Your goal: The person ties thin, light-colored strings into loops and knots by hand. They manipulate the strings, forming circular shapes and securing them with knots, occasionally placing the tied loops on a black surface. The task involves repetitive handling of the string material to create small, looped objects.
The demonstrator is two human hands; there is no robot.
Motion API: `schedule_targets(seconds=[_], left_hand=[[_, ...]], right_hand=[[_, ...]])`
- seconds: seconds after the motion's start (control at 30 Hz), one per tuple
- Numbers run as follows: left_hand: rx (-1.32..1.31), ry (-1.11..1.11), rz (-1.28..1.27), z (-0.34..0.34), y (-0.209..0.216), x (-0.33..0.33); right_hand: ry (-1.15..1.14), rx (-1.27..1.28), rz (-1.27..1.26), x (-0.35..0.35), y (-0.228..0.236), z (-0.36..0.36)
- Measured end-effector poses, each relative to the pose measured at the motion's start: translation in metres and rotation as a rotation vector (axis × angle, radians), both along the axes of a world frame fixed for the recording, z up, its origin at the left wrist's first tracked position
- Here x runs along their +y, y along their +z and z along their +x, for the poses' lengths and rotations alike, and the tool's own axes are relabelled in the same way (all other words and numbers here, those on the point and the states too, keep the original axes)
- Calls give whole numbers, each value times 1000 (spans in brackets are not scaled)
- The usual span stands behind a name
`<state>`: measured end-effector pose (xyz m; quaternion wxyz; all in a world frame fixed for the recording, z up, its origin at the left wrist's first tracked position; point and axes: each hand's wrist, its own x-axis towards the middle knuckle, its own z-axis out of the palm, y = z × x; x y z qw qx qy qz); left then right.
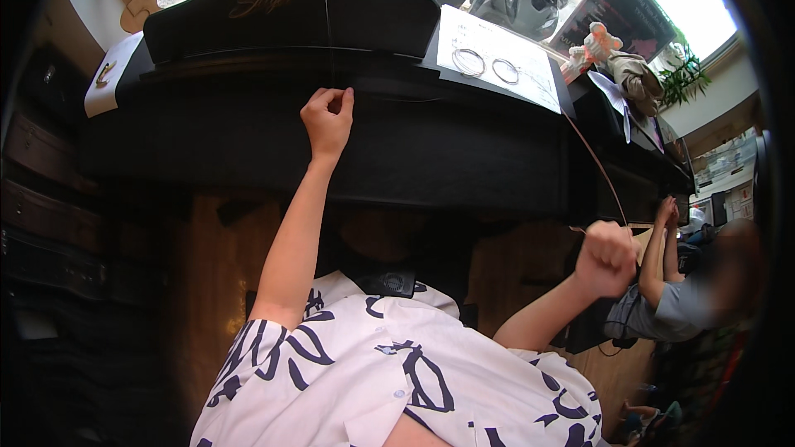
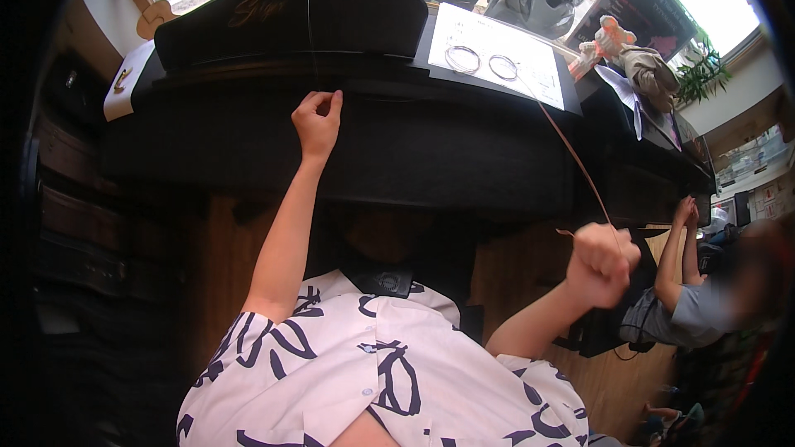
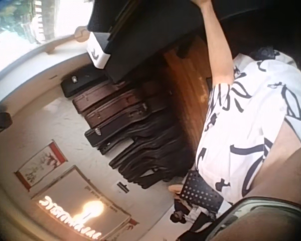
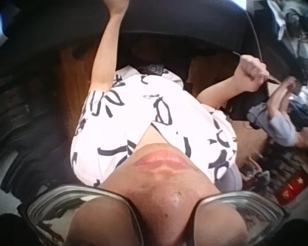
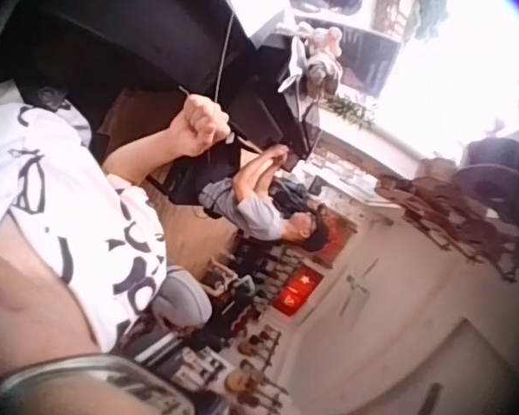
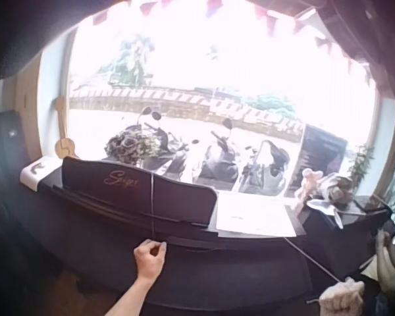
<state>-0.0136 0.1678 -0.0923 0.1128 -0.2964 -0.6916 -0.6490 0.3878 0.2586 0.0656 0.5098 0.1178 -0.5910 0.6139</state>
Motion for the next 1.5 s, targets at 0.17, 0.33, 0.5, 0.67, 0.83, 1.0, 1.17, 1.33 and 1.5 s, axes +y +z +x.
schedule_targets(seconds=[0.17,0.33,0.5,0.67,0.83,1.0,1.17,1.33,1.5], left_hand=[[47,53,-25,3,0,6],[90,122,-49,5,2,7],[204,197,-92,1,0,8],[111,124,-116,-1,3,7],[108,-157,-419,-15,21,-9],[30,-642,-932,-12,77,-36],[299,-753,-1019,5,127,-59],[679,-451,-1008,12,154,-70],[1044,-92,-1058,43,187,-87]], right_hand=[[122,284,77,-13,11,68],[273,503,124,-14,6,131],[165,485,61,-9,-12,150],[29,349,-58,5,-34,155],[-176,53,-114,13,-60,160],[-415,-276,-225,19,-78,156],[-445,-478,-271,23,-82,150],[-599,-769,-314,28,-91,158],[-729,-1020,-316,30,-102,181]])
